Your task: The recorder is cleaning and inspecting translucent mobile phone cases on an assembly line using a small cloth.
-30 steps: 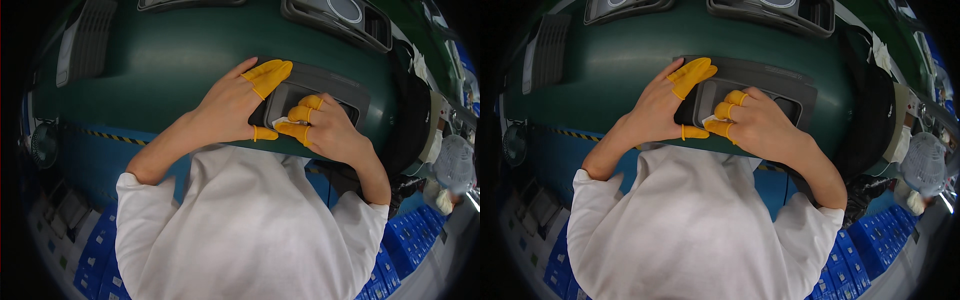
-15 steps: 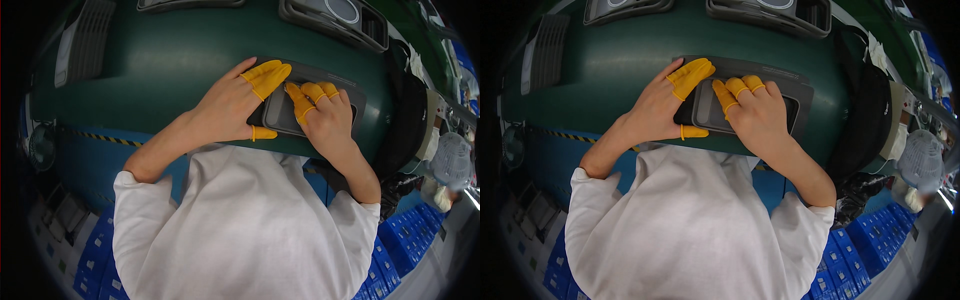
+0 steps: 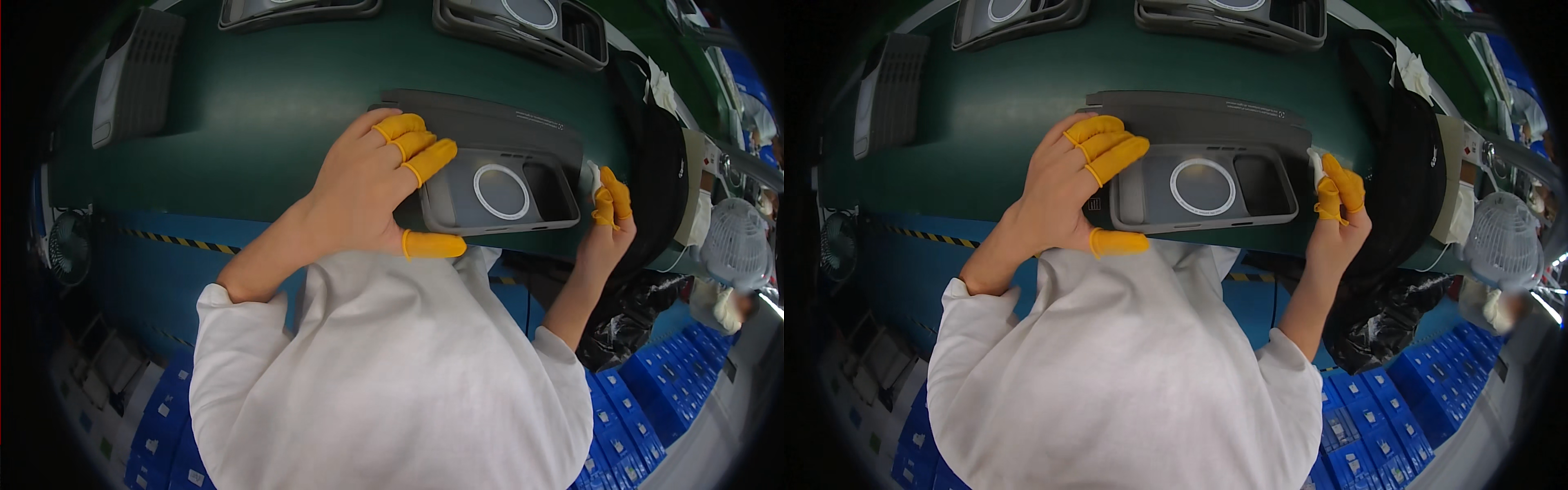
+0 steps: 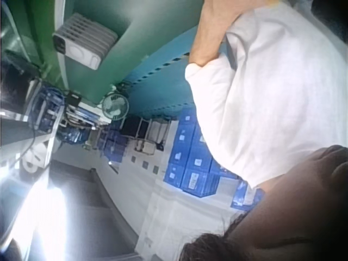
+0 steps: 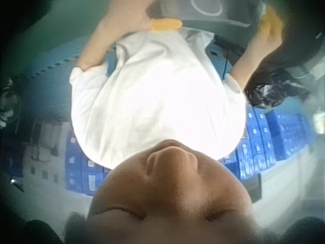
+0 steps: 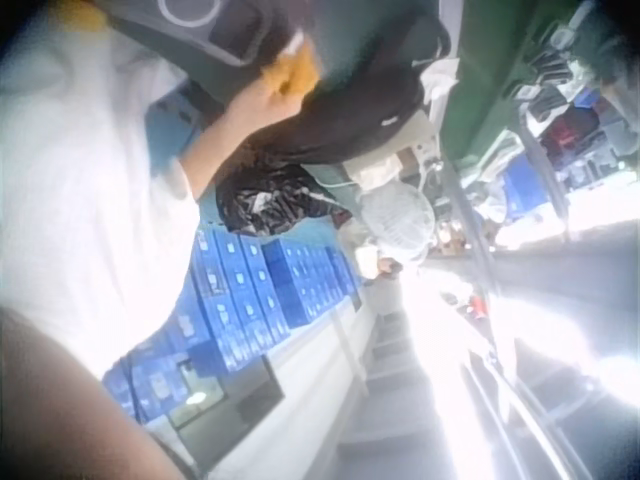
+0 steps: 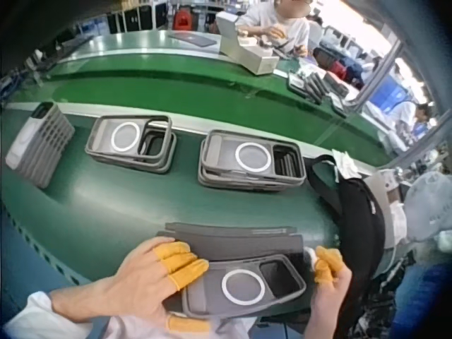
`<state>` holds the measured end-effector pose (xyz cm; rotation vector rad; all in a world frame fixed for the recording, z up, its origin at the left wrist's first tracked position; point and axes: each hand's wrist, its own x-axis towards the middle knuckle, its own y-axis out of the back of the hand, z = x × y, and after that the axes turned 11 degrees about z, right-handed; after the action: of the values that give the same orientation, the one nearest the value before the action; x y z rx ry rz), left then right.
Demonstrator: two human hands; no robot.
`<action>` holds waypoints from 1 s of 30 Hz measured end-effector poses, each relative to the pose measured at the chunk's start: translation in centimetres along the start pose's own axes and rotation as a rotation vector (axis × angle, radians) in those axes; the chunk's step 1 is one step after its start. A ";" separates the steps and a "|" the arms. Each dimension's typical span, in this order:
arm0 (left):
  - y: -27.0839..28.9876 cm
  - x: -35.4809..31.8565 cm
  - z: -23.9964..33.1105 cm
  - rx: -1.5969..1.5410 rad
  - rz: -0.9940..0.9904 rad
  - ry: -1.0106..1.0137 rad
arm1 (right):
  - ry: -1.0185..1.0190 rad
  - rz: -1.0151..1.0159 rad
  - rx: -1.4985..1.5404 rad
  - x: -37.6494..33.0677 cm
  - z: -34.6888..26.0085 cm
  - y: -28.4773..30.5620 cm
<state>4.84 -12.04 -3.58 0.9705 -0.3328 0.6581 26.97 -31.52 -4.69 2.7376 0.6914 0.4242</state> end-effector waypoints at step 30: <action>-1.4 -1.6 0.3 0.058 -0.039 0.210 | 0.661 -0.276 -0.597 -5.8 -5.0 -7.6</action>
<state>4.48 -13.46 -5.16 0.9512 -0.1100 0.7301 17.27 -26.99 -3.91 1.8906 0.8926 1.2571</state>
